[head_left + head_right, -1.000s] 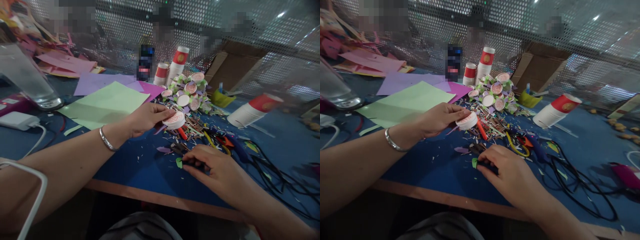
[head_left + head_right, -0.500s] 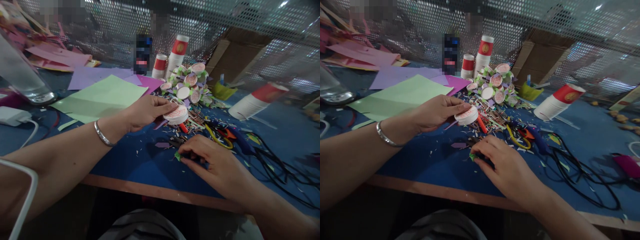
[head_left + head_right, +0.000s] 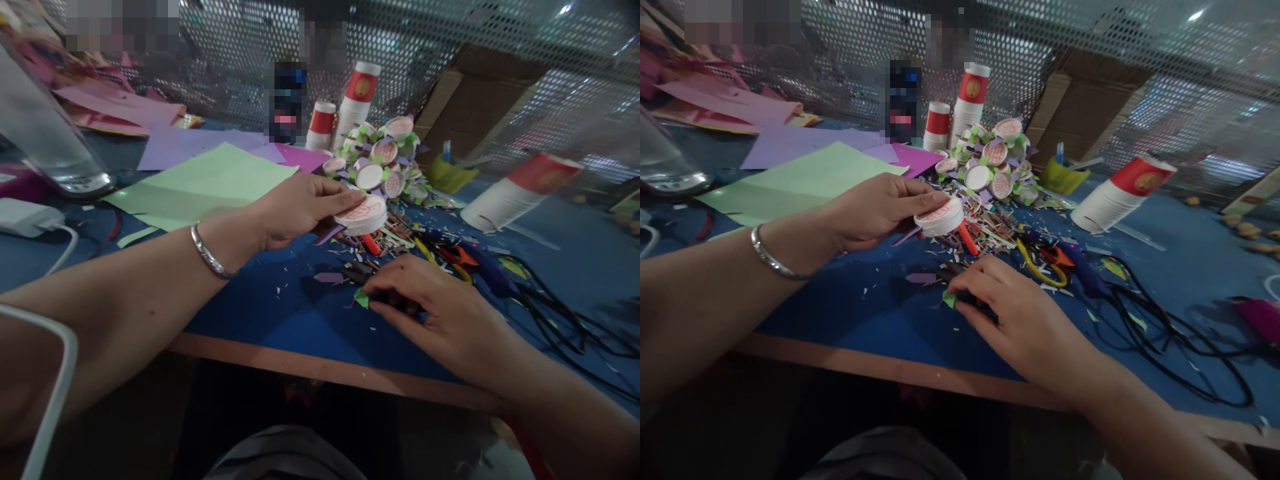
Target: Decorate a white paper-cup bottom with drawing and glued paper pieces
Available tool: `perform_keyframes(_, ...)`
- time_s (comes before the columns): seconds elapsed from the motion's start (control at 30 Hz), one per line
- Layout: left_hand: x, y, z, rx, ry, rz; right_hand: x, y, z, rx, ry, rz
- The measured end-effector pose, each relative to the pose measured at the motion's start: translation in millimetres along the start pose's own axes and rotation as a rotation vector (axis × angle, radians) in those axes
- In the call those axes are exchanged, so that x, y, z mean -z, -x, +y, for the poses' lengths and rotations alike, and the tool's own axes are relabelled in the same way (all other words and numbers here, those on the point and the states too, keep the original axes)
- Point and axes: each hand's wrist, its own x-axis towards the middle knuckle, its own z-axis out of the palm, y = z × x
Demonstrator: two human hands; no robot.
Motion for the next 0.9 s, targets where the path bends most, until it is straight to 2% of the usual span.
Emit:
perform_keyframes(0.1,0.0,0,-1,-0.020,0.003,-0.007,1,-1,-1,-0.076,0.012,-0.005)
perform_keyframes(0.27,-2.2,0,-1,0.005,0.014,0.021,-1,-7,-2,-0.123,0.020,-0.029)
perform_keyframes(0.4,-4.7,2,1,0.008,-0.006,0.012,-2,-7,-4,-0.170,0.013,0.008)
perform_keyframes(0.53,-5.1,2,1,0.001,0.011,0.005,-2,-1,-8,-0.176,-0.014,0.071)
perform_keyframes(0.7,-4.8,1,0,0.030,0.018,0.008,-2,1,-12,-0.128,0.009,0.044)
perform_keyframes(0.9,-4.0,3,2,0.017,-0.003,0.003,-1,-3,-12,-0.155,0.018,0.035)
